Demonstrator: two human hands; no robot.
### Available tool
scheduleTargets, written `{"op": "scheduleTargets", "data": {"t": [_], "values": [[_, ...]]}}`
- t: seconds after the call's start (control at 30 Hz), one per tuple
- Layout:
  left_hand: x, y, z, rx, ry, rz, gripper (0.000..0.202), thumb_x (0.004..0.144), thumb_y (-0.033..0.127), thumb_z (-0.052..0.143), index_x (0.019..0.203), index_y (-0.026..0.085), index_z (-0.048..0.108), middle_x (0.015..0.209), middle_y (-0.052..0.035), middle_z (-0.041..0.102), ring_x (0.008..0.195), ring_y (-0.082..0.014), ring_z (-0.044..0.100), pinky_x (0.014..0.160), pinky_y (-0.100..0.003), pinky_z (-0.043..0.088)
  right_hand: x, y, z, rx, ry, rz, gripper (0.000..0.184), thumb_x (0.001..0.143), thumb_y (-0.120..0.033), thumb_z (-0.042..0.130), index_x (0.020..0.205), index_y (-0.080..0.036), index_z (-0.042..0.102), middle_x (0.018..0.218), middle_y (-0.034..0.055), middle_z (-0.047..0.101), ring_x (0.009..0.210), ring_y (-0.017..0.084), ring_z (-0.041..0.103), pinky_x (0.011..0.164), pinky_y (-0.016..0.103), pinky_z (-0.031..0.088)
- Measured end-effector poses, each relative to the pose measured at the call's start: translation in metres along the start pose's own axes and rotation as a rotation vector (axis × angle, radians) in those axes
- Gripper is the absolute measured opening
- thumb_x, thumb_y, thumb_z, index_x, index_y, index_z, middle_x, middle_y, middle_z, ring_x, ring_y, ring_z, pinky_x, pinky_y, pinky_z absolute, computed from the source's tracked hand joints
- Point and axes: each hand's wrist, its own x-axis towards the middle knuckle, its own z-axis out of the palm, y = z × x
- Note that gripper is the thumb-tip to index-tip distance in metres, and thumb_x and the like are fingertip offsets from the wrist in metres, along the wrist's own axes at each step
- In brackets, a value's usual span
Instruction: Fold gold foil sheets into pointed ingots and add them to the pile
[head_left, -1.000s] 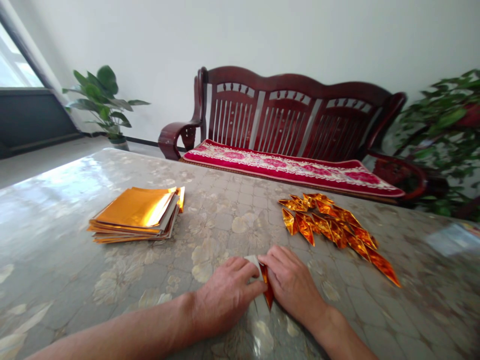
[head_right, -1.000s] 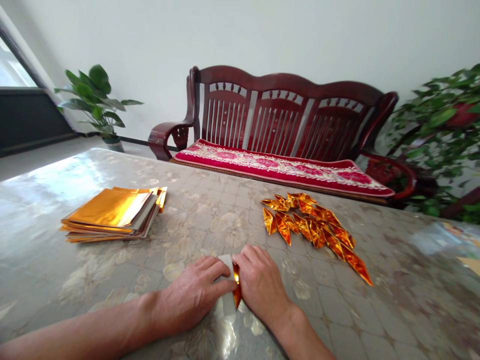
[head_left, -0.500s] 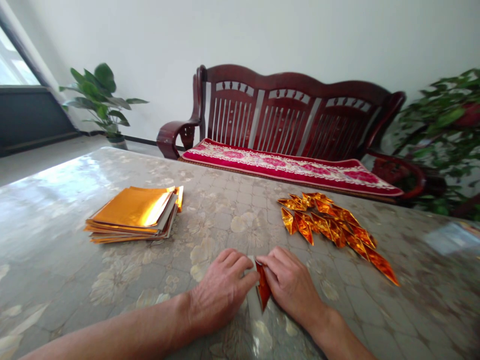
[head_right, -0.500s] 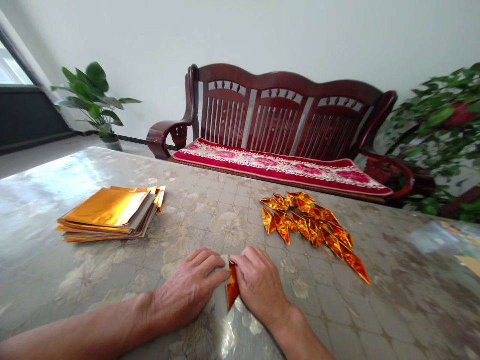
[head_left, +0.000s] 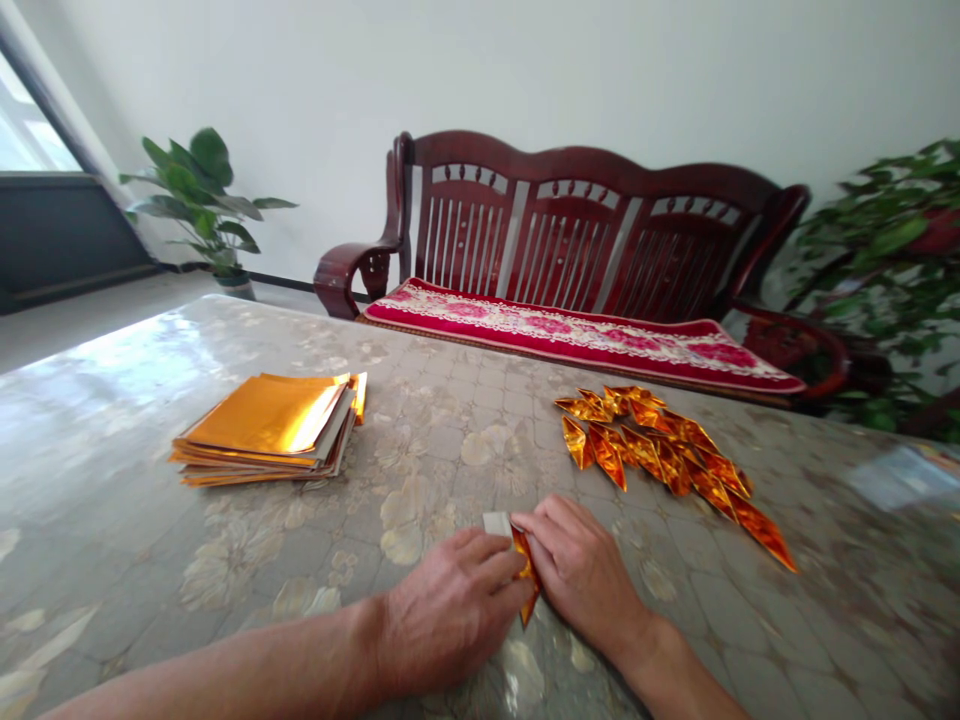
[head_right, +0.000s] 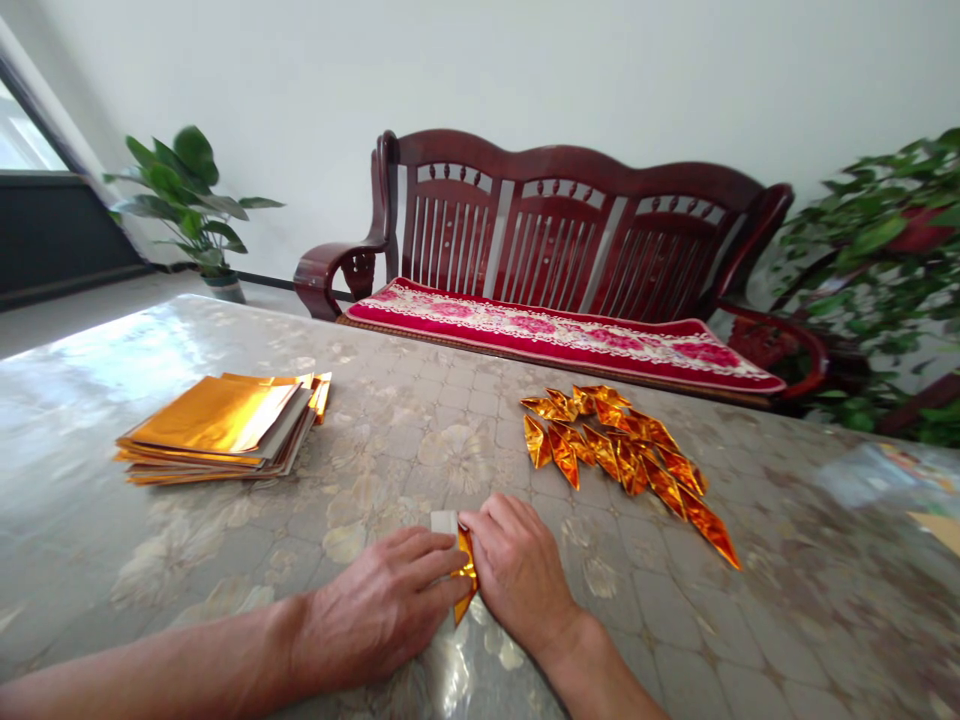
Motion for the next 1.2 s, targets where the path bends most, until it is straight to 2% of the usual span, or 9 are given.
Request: {"op": "scheduleTargets", "data": {"t": [0.2, 0.4, 0.57, 0.77, 0.83, 1.0, 1.2], "values": [[0.000, 0.001, -0.002, -0.019, -0.006, -0.004, 0.015, 0.096, 0.017, 0.047, 0.106, 0.017, 0.058, 0.106, -0.0074, 0.062, 0.103, -0.0245, 0.055, 0.097, -0.040, 0.044, 0.001, 0.000, 0.000, 0.023, 0.001, 0.004, 0.022, 0.096, -0.014, 0.046, 0.098, -0.021, 0.067, 0.082, 0.0032, 0.058, 0.080, 0.019, 0.055, 0.075, 0.031, 0.044], [0.000, 0.003, -0.006, -0.027, -0.016, -0.020, 0.020, 0.095, 0.017, 0.047, 0.113, 0.017, 0.056, 0.115, -0.0083, 0.061, 0.116, -0.0254, 0.050, 0.107, -0.041, 0.038, 0.003, -0.001, 0.001, 0.146, 0.006, 0.097, 0.021, 0.096, -0.015, 0.048, 0.100, -0.023, 0.067, 0.088, 0.0033, 0.063, 0.087, 0.019, 0.058, 0.079, 0.033, 0.046], [-0.001, 0.003, -0.005, -0.015, -0.010, -0.031, 0.020, 0.096, 0.018, 0.047, 0.113, 0.019, 0.056, 0.115, -0.0078, 0.061, 0.115, -0.0250, 0.050, 0.108, -0.043, 0.035, 0.005, -0.004, 0.003, 0.204, 0.032, 0.199, 0.017, 0.091, -0.014, 0.055, 0.093, -0.024, 0.068, 0.087, 0.0014, 0.066, 0.085, 0.019, 0.062, 0.078, 0.031, 0.047], [-0.002, 0.002, -0.003, 0.006, -0.009, -0.018, 0.021, 0.093, 0.019, 0.051, 0.113, 0.018, 0.056, 0.117, -0.0078, 0.062, 0.117, -0.0250, 0.051, 0.109, -0.044, 0.034, 0.009, -0.008, 0.003, 0.163, 0.026, 0.264, 0.011, 0.088, -0.017, 0.062, 0.087, -0.025, 0.070, 0.084, 0.0002, 0.068, 0.085, 0.020, 0.063, 0.076, 0.032, 0.046], [-0.002, 0.003, -0.004, 0.004, -0.004, -0.019, 0.021, 0.092, 0.019, 0.053, 0.113, 0.019, 0.056, 0.116, -0.0073, 0.063, 0.118, -0.0249, 0.051, 0.111, -0.046, 0.032, 0.009, -0.008, 0.003, 0.145, 0.037, 0.262, 0.009, 0.087, -0.019, 0.064, 0.085, -0.025, 0.070, 0.083, 0.0001, 0.068, 0.084, 0.020, 0.062, 0.074, 0.031, 0.046], [-0.003, 0.003, -0.005, -0.004, 0.009, -0.046, 0.025, 0.090, 0.019, 0.053, 0.115, 0.021, 0.055, 0.117, -0.0060, 0.064, 0.131, -0.0286, 0.043, 0.116, -0.059, 0.016, 0.008, -0.009, 0.005, 0.094, 0.070, 0.213, 0.010, 0.086, -0.016, 0.064, 0.084, -0.025, 0.069, 0.080, 0.0003, 0.066, 0.081, 0.020, 0.059, 0.072, 0.031, 0.043], [-0.003, 0.003, -0.005, -0.038, -0.007, -0.064, 0.024, 0.087, 0.018, 0.055, 0.110, 0.022, 0.056, 0.116, -0.0047, 0.064, 0.130, -0.0286, 0.044, 0.115, -0.063, 0.014, 0.005, -0.010, 0.005, -0.010, 0.069, 0.090, 0.012, 0.091, -0.016, 0.059, 0.089, -0.023, 0.069, 0.079, 0.0014, 0.062, 0.079, 0.020, 0.055, 0.072, 0.031, 0.039]]}}
